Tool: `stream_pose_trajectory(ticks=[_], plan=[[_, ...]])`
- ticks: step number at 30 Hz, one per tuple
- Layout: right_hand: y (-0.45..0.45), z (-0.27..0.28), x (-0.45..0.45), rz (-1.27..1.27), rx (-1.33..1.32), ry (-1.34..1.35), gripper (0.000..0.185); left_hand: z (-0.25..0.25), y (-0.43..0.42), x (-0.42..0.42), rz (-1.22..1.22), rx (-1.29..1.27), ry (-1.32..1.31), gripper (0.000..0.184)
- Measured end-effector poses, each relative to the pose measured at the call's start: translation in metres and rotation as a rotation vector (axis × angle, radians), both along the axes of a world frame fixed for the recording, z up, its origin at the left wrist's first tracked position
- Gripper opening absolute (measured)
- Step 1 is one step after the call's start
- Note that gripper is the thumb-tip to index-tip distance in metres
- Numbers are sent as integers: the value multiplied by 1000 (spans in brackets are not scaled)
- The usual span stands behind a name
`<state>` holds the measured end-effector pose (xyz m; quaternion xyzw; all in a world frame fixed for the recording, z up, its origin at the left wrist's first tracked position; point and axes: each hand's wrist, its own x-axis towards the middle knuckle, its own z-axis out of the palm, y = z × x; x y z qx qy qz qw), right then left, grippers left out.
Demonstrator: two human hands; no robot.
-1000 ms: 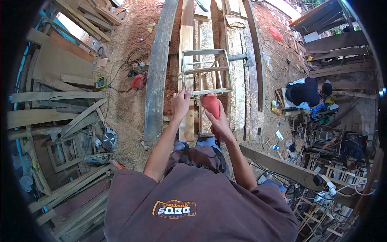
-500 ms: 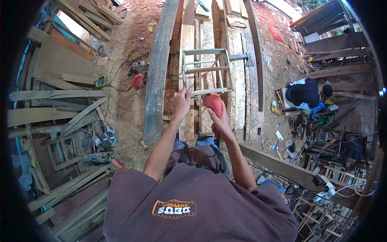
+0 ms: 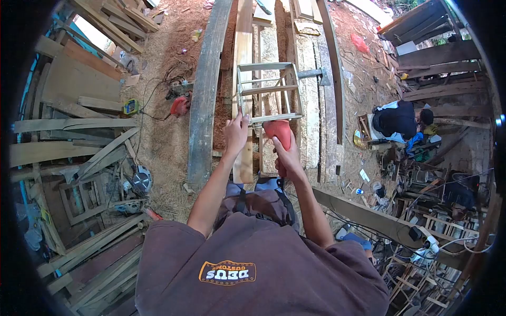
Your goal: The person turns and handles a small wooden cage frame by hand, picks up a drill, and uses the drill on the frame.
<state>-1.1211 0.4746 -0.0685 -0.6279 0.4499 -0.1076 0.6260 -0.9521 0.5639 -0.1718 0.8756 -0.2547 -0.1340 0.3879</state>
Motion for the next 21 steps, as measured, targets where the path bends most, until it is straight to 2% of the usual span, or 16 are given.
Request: stream_pose_trajectory(ticks=[3, 9, 11, 15, 18, 21], plan=[[4, 13, 0, -20, 54, 70, 59, 4, 0, -1, -14, 5, 34, 51], [3, -13, -1, -31, 45, 34, 62, 33, 3, -4, 8, 39, 89, 51], [1, -28, -2, -14, -31, 21, 62, 19, 1, -2, -2, 18, 60, 51], [7, -15, 2, -15, 27, 16, 63, 7, 1, -1, 1, -19, 48, 51], [5, -24, 1, -26, -46, -2, 62, 8, 0, -2, -3, 1, 29, 52], [4, -25, -1, -10, -48, 10, 71, 11, 1, -3, -2, 11, 44, 54]])
